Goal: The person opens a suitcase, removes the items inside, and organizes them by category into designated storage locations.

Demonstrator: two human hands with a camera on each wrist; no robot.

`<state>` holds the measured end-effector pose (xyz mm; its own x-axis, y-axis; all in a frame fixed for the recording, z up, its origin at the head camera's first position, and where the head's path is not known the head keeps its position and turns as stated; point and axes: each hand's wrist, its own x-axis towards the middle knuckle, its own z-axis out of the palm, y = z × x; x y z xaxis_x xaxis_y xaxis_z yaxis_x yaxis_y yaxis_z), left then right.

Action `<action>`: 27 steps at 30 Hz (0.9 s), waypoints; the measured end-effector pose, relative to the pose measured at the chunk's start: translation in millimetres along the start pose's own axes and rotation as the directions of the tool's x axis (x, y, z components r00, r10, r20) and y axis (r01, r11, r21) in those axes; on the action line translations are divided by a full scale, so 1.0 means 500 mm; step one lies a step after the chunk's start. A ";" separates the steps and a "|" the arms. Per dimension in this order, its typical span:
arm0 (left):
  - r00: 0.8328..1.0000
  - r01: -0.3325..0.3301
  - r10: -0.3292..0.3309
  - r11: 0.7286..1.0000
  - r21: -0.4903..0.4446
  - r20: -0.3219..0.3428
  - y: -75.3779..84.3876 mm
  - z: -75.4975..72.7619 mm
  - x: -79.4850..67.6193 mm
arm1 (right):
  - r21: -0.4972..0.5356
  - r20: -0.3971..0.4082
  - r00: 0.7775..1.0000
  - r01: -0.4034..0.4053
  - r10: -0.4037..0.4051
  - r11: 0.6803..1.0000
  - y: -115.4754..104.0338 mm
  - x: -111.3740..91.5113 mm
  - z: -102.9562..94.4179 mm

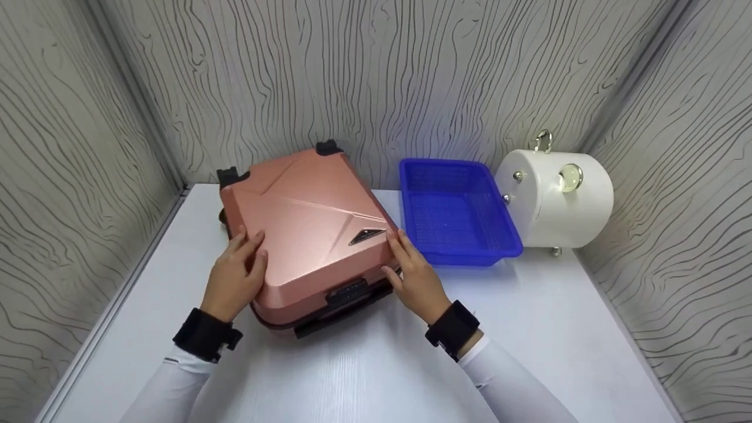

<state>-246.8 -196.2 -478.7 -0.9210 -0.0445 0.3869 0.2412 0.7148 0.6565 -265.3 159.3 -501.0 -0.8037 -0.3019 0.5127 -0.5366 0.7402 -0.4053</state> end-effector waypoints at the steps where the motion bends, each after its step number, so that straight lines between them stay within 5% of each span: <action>1: 1.000 -0.001 0.001 1.000 0.029 -0.024 0.010 0.003 -0.012 | -0.014 -0.001 1.000 0.003 -0.003 1.000 0.003 0.006 0.002; 9: 0.991 -0.019 0.054 0.963 0.269 -0.125 0.086 0.022 -0.104 | -0.049 0.009 1.000 0.004 -0.004 0.999 0.011 0.051 0.015; 13: 0.985 -0.039 0.094 0.938 0.344 -0.143 0.094 0.005 -0.115 | -0.019 0.001 1.000 0.017 -0.017 1.000 -0.008 0.058 0.015; 16: 0.976 -0.108 0.168 0.926 0.361 -0.138 0.073 -0.030 -0.092 | 0.004 -0.036 0.998 0.046 -0.046 0.999 -0.040 0.048 0.013; 21: 0.959 -0.244 0.278 0.910 0.335 -0.058 0.011 -0.113 -0.007 | -0.010 -0.053 0.986 0.160 -0.160 0.987 -0.111 0.014 0.017; 27: 0.972 -0.228 0.198 0.930 0.288 0.129 -0.060 -0.179 0.089 | -0.178 -0.011 0.931 0.357 -0.365 0.917 -0.187 -0.022 0.036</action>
<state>-267.5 -281.9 -423.1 -0.8866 0.1884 0.4224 0.3462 0.8759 0.3360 -210.8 82.8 -482.3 -0.5497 -0.5442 0.6338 -0.7334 0.6777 -0.0543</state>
